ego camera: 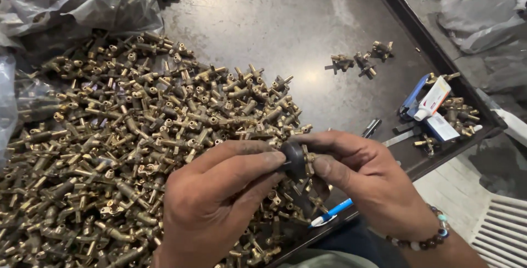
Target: Sorting and inspecting small brass gas valve fittings on a metal workbench.
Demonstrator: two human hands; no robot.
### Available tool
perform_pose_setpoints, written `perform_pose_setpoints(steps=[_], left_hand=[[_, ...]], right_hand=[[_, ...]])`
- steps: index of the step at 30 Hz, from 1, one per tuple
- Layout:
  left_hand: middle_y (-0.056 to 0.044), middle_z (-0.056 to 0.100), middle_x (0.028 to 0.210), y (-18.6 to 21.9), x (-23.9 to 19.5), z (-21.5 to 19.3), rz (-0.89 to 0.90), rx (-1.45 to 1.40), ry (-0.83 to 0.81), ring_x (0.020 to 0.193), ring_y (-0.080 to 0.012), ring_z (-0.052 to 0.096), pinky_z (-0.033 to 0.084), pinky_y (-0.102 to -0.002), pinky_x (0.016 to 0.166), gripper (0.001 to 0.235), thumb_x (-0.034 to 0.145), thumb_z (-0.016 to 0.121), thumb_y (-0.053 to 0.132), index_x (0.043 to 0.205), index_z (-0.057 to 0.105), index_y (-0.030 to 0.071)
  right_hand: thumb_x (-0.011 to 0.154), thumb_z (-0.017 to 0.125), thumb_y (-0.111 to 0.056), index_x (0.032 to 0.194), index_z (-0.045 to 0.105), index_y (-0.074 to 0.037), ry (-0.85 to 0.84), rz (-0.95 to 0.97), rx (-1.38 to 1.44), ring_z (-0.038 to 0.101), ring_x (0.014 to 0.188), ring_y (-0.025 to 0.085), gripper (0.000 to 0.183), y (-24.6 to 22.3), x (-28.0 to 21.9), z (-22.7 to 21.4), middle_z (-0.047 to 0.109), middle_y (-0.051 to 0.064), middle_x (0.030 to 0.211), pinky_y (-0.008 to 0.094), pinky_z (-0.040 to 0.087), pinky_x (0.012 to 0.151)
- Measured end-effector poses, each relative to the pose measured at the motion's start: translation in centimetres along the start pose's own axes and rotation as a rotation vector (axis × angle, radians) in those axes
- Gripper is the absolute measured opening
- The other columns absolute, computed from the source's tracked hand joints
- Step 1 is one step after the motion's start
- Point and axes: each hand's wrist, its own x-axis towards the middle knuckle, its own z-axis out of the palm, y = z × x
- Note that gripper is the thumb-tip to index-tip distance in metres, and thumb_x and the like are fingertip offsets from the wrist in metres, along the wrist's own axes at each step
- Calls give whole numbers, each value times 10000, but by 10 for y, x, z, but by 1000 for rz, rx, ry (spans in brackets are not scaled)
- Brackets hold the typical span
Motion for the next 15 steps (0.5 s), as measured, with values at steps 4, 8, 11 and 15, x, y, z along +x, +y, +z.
perform_pose_setpoints(steps=[4, 8, 11, 15], left_hand=[[-92, 763, 1032, 0, 3, -3, 110, 59, -50, 917, -165, 788, 644, -251, 773, 215, 858, 827, 58, 1060, 755, 67], [-43, 830, 843, -3, 1, -2, -528, -289, -120, 722, -100, 733, 600, -233, 640, 172, 829, 817, 49, 1000, 813, 31], [-54, 785, 835, -19, -2, -1, -821, -606, -97, 675, -97, 673, 550, -257, 571, 156, 854, 761, 36, 996, 793, -19], [-77, 803, 854, -12, -5, 0, -816, -616, -44, 690, -120, 701, 571, -268, 600, 191, 808, 775, 16, 998, 786, -1]], right_hand=[[951, 708, -84, 1320, 657, -12, -73, -42, 82, 671, 905, 100, 379, 7, 0, -3, 737, 72, 1116, 258, 556, 737], [891, 771, -49, 1108, 699, -33, 3, -255, -179, 715, 860, 94, 229, 14, -4, -1, 760, 48, 992, 262, 587, 733], [890, 789, -108, 1065, 717, -57, 50, -552, -600, 730, 828, 65, 195, 2, -4, 8, 764, 2, 940, 228, 588, 700], [897, 777, -124, 1040, 728, -46, 69, -438, -544, 700, 784, 74, 170, 2, 1, 6, 742, 13, 884, 236, 574, 664]])
